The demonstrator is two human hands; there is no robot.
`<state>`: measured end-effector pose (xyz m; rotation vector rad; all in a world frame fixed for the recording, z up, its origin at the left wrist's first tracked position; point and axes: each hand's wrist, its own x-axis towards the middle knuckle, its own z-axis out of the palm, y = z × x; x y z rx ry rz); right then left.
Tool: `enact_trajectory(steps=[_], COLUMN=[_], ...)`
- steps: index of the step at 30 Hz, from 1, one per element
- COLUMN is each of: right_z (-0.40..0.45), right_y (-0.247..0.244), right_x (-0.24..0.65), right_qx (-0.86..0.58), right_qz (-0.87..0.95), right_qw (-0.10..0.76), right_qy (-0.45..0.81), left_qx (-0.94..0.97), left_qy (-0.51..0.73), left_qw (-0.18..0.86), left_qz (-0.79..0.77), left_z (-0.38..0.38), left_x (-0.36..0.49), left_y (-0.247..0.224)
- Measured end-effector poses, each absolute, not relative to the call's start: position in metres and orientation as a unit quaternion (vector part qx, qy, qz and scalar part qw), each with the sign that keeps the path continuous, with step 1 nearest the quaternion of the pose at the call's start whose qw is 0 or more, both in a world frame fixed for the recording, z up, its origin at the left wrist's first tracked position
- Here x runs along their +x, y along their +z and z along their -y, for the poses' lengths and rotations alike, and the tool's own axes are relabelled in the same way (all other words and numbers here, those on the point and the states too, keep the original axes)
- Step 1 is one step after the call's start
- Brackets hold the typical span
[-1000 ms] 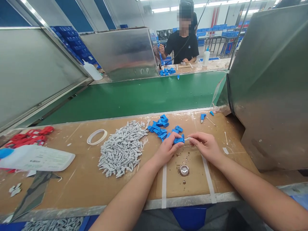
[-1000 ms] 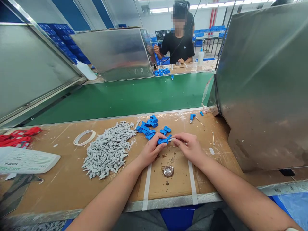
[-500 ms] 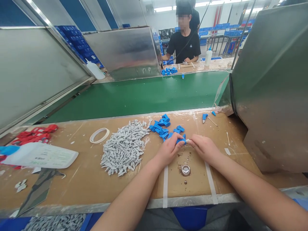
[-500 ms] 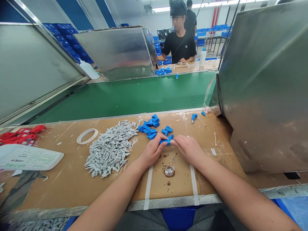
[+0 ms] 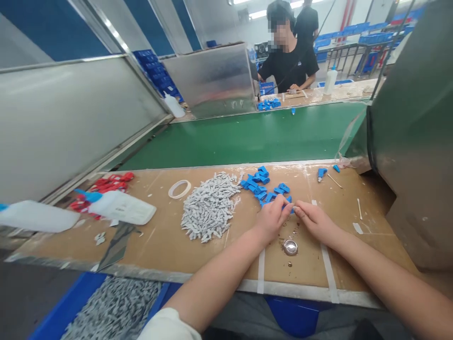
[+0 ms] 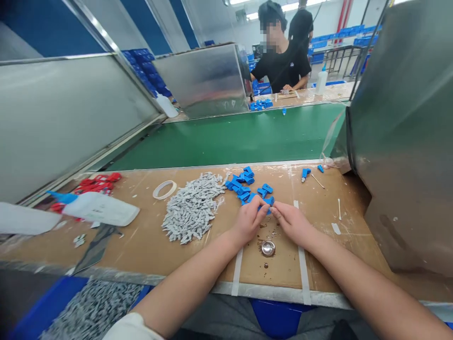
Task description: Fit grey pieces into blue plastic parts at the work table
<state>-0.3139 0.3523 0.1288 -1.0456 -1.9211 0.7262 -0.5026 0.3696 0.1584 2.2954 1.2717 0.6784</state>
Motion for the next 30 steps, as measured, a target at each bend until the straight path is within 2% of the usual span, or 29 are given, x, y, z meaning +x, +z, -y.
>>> enact_trajectory(steps=[5,8,10,12,15,18,21,24,27,30], right_z=[-0.367,-0.377,-0.383,-0.387,-0.386,-0.377,-0.368,-0.37,-0.389,-0.418], right_y=[0.131,0.139,0.146,0.152,0.157,0.157,0.155,0.16,0.175,0.191], right_x=[-0.287,-0.262,-0.249,-0.24,-0.238,-0.246,-0.262,-0.281,-0.309,-0.352], right_qx=[-0.476,-0.637,-0.725,-0.765,-0.785,-0.765,-0.688,-0.586,-0.497,-0.428], right_qz=[0.779,0.724,0.666,0.628,0.601,0.615,0.679,0.746,0.791,0.834], right_qw=[0.341,0.233,0.148,0.108,0.126,0.185,0.256,0.308,0.335,0.326], right_qy=[0.226,0.126,0.094,0.094,0.083,0.042,0.02,0.068,0.124,0.123], left_qx=[0.852,0.824,0.794,0.784,0.831,0.881,0.885,0.871,0.872,0.883], left_qy=[0.215,0.203,0.145,0.077,0.043,0.025,-0.014,-0.026,-0.007,0.04], left_qw=[0.146,0.022,-0.059,-0.095,-0.042,0.009,-0.034,-0.072,-0.102,-0.095], left_qz=[-0.455,-0.529,-0.587,-0.608,-0.553,-0.471,-0.463,-0.485,-0.479,-0.457], left_z=[-0.375,-0.385,-0.393,-0.4,-0.403,-0.396,-0.385,-0.376,-0.359,-0.327], left_x=[-0.503,-0.532,-0.563,-0.592,-0.608,-0.586,-0.554,-0.54,-0.543,-0.551], left_y=[0.178,0.204,0.223,0.237,0.241,0.226,0.207,0.198,0.204,0.214])
